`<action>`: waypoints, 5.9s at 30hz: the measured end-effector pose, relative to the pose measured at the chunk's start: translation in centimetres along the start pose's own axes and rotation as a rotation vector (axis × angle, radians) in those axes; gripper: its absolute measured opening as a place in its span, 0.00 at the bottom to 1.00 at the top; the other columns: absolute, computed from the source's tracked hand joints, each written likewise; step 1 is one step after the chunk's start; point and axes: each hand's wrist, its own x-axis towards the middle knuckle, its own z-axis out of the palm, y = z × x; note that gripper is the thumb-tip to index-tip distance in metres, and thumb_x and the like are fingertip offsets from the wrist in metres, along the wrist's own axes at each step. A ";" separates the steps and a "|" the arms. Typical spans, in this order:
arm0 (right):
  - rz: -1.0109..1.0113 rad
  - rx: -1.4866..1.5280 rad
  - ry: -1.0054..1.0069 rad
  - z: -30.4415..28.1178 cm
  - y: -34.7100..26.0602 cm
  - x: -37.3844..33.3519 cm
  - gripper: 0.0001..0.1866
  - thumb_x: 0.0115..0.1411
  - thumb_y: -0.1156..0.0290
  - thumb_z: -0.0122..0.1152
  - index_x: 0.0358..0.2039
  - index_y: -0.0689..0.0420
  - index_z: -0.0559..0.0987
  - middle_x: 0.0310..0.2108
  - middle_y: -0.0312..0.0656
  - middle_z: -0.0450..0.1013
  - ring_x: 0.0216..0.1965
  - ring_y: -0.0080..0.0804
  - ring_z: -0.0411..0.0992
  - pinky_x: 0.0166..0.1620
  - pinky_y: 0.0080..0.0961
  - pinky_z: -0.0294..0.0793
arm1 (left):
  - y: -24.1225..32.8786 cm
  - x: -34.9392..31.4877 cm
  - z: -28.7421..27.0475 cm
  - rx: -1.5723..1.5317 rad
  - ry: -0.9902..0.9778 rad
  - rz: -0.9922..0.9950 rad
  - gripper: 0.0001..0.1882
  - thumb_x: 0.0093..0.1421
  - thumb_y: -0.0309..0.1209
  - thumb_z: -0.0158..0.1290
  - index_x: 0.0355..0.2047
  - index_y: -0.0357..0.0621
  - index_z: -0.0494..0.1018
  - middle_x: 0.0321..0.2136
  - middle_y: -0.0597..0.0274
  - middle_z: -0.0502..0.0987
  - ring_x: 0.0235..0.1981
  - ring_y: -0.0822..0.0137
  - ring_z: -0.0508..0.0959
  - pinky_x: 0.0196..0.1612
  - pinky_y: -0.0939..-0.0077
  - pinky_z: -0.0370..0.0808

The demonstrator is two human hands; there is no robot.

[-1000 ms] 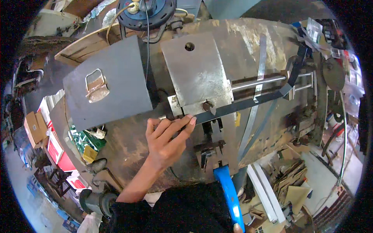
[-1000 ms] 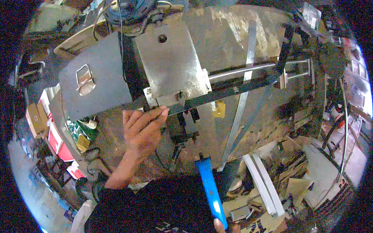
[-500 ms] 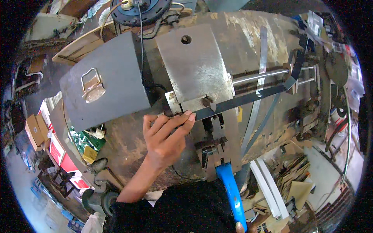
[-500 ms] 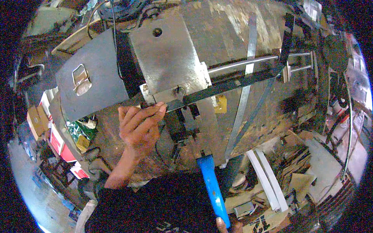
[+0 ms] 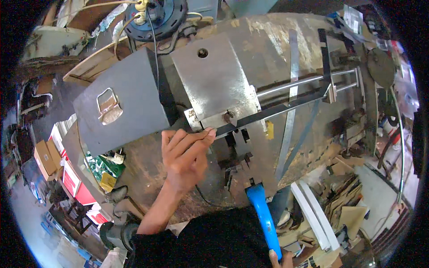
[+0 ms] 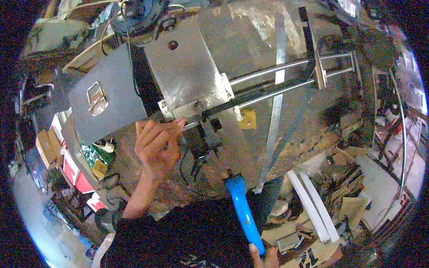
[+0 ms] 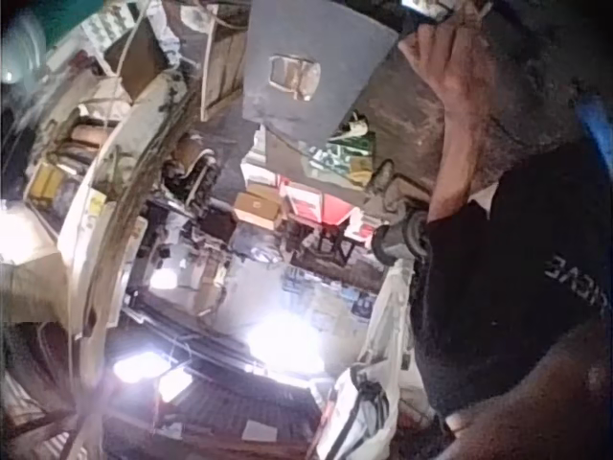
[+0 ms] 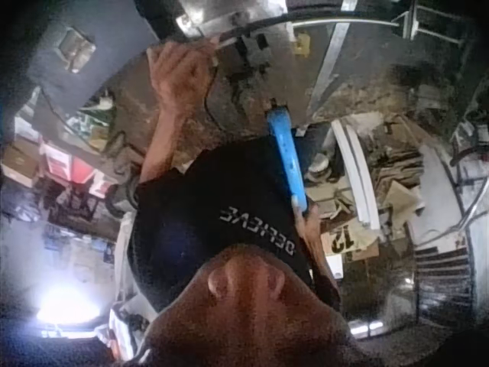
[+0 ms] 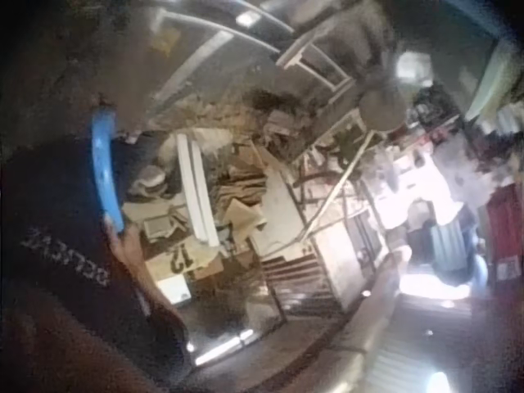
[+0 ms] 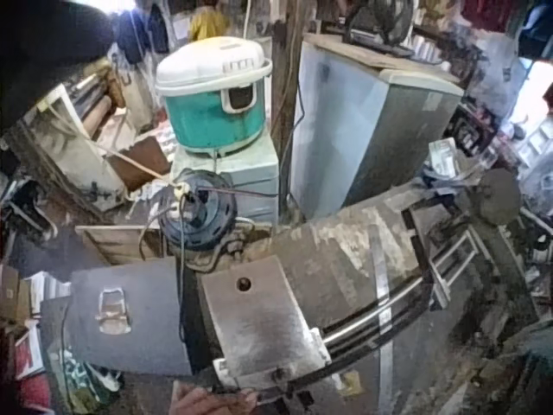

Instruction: The person constructs a cutting die board by grinding metal strips on a bench grinder, bending them with a bending machine, cutting them using a shear cutter, and hammering the strips into the board with a mallet.

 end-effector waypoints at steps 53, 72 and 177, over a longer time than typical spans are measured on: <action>-0.314 -0.063 0.303 4.3 11.7 6.7 0.50 0.49 0.22 0.50 0.22 0.70 0.79 0.28 0.66 0.75 0.33 0.61 0.77 0.37 0.50 0.75 | 4.2 7.2 -6.8 -0.229 -0.063 0.375 0.07 0.44 0.18 0.63 0.25 0.40 0.79 0.21 0.57 0.75 0.24 0.59 0.73 0.32 0.68 0.68; -0.716 2.015 1.540 35.9 54.3 -8.8 0.44 0.63 0.33 0.41 0.64 0.61 0.64 0.55 0.51 0.71 0.53 0.43 0.73 0.52 0.42 0.74 | 54.5 -32.6 1.3 -0.606 -1.416 2.197 0.16 0.43 0.28 0.56 0.35 0.46 0.82 0.34 0.66 0.81 0.37 0.64 0.77 0.47 0.65 0.70; 0.602 1.509 2.548 68.0 78.3 -13.2 0.13 0.56 0.83 0.51 0.43 0.61 0.73 0.42 0.47 0.74 0.45 0.37 0.72 0.50 0.35 0.71 | 44.5 -93.0 -7.2 -0.936 -1.722 2.195 0.22 0.47 0.24 0.58 0.45 0.43 0.74 0.37 0.56 0.75 0.37 0.52 0.78 0.36 0.58 0.76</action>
